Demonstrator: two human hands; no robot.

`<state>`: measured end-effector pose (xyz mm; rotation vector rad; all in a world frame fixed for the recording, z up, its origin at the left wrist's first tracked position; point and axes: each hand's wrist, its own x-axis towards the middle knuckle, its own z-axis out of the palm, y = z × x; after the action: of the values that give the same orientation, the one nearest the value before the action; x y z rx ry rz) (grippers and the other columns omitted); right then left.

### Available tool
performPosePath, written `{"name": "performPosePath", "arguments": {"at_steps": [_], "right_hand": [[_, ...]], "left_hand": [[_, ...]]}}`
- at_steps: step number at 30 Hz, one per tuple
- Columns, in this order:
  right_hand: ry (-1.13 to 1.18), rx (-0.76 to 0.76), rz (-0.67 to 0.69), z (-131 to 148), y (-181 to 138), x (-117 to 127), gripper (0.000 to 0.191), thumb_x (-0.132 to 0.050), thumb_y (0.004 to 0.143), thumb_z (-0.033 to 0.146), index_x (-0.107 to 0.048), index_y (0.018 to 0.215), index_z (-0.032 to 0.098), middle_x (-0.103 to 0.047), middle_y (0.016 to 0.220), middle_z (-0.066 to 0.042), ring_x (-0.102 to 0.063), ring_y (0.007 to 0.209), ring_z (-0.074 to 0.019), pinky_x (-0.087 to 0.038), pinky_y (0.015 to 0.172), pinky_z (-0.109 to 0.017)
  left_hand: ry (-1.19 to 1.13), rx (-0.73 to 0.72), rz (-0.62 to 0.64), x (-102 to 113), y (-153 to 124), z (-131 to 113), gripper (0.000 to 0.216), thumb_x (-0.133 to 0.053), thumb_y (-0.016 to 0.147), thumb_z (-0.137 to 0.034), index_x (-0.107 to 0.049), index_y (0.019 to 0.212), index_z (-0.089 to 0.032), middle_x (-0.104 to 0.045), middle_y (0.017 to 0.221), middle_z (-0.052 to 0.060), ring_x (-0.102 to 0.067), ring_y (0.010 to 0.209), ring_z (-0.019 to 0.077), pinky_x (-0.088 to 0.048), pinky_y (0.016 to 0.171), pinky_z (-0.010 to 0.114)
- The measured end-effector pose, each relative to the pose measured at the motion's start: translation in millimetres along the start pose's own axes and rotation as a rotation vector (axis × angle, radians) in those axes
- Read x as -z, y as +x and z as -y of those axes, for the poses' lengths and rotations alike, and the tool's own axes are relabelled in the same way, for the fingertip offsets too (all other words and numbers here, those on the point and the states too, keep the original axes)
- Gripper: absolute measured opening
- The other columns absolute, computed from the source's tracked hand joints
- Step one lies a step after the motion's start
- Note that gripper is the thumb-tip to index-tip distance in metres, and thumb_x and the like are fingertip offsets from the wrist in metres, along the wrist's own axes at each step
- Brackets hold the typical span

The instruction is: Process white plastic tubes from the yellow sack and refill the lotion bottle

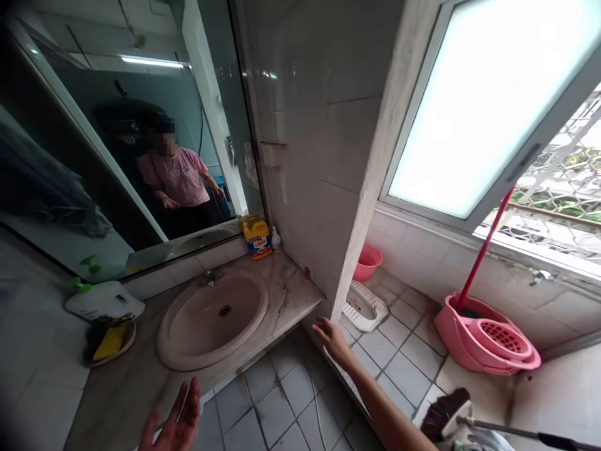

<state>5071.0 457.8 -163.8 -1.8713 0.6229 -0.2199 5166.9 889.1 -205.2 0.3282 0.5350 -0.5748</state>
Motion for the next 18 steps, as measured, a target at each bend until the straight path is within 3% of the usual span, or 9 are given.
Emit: {"name": "performPosePath", "arguments": {"at_steps": [4,11,15,18], "right_hand": [[-0.011,0.137,-0.002,73.6,89.6,-15.7,0.069,-0.055,0.085,0.067,-0.059,0.128,0.013,-0.072,0.105,-0.013,-0.07,0.095,-0.0256,-0.055,0.084,-0.038],[-0.074,0.357,0.152,169.6,236.1,-64.4,0.055,-0.052,0.096,0.05,-0.053,0.134,0.01,-0.07,0.113,-0.013,-0.068,0.098,-0.0193,-0.054,0.085,-0.032],[-0.174,0.477,0.271,213.7,350.6,-102.5,0.051,-0.051,0.099,0.042,-0.052,0.136,0.008,-0.071,0.112,-0.011,-0.065,0.097,-0.0152,-0.051,0.087,-0.027],[-0.257,0.581,0.407,241.9,444.0,-142.5,0.05,-0.053,0.098,0.038,-0.054,0.136,0.005,-0.069,0.114,-0.009,-0.063,0.1,-0.0143,-0.047,0.092,-0.027]], "left_hand": [[-0.041,0.068,0.036,-70.8,52.9,-9.8,0.073,-0.04,0.1,-0.054,-0.019,0.161,-0.019,-0.065,0.131,0.019,-0.067,0.116,0.0285,-0.062,0.089,0.035],[0.174,0.282,0.125,-197.4,183.8,-17.9,0.064,-0.036,0.104,-0.038,-0.024,0.157,-0.003,-0.068,0.12,0.028,-0.072,0.106,0.0315,-0.064,0.082,0.039],[0.197,0.31,0.174,-261.1,274.3,-20.7,0.065,-0.04,0.103,-0.035,-0.026,0.155,0.003,-0.068,0.118,0.03,-0.071,0.106,0.0326,-0.063,0.083,0.039],[0.155,0.298,0.16,-295.0,345.5,-20.0,0.067,-0.041,0.103,-0.036,-0.026,0.155,0.003,-0.064,0.125,0.031,-0.068,0.113,0.0331,-0.063,0.085,0.038]]}}
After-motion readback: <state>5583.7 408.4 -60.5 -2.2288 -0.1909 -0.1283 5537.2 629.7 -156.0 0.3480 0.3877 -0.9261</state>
